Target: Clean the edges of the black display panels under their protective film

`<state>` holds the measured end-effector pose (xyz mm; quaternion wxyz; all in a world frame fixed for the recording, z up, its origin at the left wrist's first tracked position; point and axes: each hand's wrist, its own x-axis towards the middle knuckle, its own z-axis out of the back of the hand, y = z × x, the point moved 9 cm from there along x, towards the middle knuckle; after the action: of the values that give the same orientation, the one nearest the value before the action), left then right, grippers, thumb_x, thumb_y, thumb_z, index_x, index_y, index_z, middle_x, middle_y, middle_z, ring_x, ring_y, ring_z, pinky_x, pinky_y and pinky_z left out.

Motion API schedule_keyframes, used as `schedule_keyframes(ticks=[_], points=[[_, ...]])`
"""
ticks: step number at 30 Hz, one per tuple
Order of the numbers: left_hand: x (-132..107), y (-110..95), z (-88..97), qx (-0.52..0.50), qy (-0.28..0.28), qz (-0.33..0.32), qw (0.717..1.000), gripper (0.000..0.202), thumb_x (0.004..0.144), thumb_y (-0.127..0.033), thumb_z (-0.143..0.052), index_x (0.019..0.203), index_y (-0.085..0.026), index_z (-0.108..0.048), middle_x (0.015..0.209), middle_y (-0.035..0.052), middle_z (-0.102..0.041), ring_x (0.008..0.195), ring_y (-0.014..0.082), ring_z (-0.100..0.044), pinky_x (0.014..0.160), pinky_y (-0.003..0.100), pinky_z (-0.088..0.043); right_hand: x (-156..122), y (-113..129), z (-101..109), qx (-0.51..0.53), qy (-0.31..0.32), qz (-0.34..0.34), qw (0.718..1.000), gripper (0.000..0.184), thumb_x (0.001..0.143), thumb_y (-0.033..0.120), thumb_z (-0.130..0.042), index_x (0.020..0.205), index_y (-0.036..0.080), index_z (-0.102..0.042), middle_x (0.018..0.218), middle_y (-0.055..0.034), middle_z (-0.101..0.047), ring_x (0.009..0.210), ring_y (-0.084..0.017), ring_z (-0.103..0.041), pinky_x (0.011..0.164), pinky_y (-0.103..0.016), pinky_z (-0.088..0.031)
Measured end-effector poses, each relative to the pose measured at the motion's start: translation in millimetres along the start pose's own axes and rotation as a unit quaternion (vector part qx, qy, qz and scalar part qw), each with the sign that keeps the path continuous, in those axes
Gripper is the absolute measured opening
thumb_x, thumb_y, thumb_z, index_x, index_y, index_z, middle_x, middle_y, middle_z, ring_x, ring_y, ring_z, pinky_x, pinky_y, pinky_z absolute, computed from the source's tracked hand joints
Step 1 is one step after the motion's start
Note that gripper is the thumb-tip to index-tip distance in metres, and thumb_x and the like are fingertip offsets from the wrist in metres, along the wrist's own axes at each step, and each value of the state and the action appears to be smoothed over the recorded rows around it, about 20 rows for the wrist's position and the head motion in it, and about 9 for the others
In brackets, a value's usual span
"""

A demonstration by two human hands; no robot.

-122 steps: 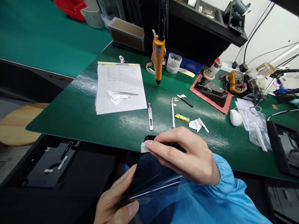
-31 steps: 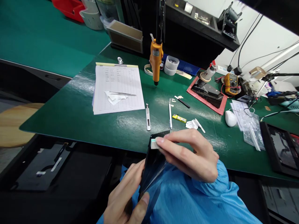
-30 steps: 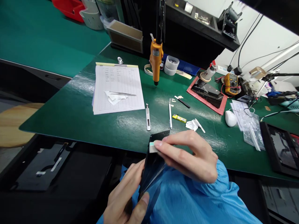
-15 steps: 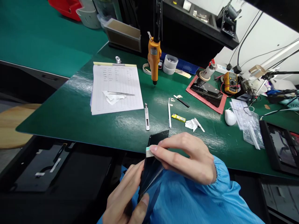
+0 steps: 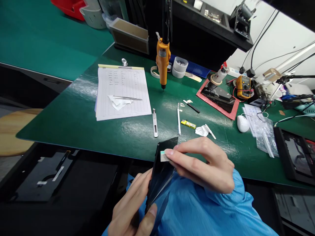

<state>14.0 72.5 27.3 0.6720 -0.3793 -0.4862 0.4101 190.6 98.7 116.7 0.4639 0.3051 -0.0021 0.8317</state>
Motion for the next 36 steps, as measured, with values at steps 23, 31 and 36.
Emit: schedule_keyframes(ticks=[23,31,36], points=[[-3.1,-0.4,-0.2,0.011,-0.007,0.002,1.000,0.055,0.126,-0.031,-0.048,0.181,-0.032,-0.051,0.163,0.0093,-0.078,0.146,0.0291,-0.078,0.124,0.043,-0.058,11.3,8.0,-8.3,0.068,-0.032,0.010,0.997,0.022,0.108,0.006,-0.077,0.123,0.019,-0.086,0.104,-0.0046,-0.088,0.082,-0.016,-0.085,0.075,-0.027,-0.073],[-6.5,1.8,-2.3,0.045,0.006,0.003,0.999,0.063,0.120,-0.018,-0.049,0.181,-0.033,-0.050,0.170,0.0004,-0.073,0.153,0.0188,-0.072,0.136,0.029,-0.040,13.3,7.0,-3.8,0.047,-0.038,0.019,0.998,0.020,0.108,0.005,-0.077,0.122,0.017,-0.084,0.102,-0.0060,-0.087,0.081,-0.016,-0.083,0.075,-0.026,-0.072],[-6.0,0.8,-2.1,0.060,0.019,-0.004,0.998,0.073,0.112,-0.007,-0.048,0.181,-0.029,-0.050,0.170,0.0025,-0.072,0.152,0.0192,-0.073,0.129,0.030,-0.049,10.5,7.8,-3.0,0.033,-0.015,0.036,0.999,0.026,0.105,0.002,-0.078,0.128,0.015,-0.083,0.105,-0.0068,-0.086,0.084,-0.015,-0.083,0.077,-0.026,-0.072]])
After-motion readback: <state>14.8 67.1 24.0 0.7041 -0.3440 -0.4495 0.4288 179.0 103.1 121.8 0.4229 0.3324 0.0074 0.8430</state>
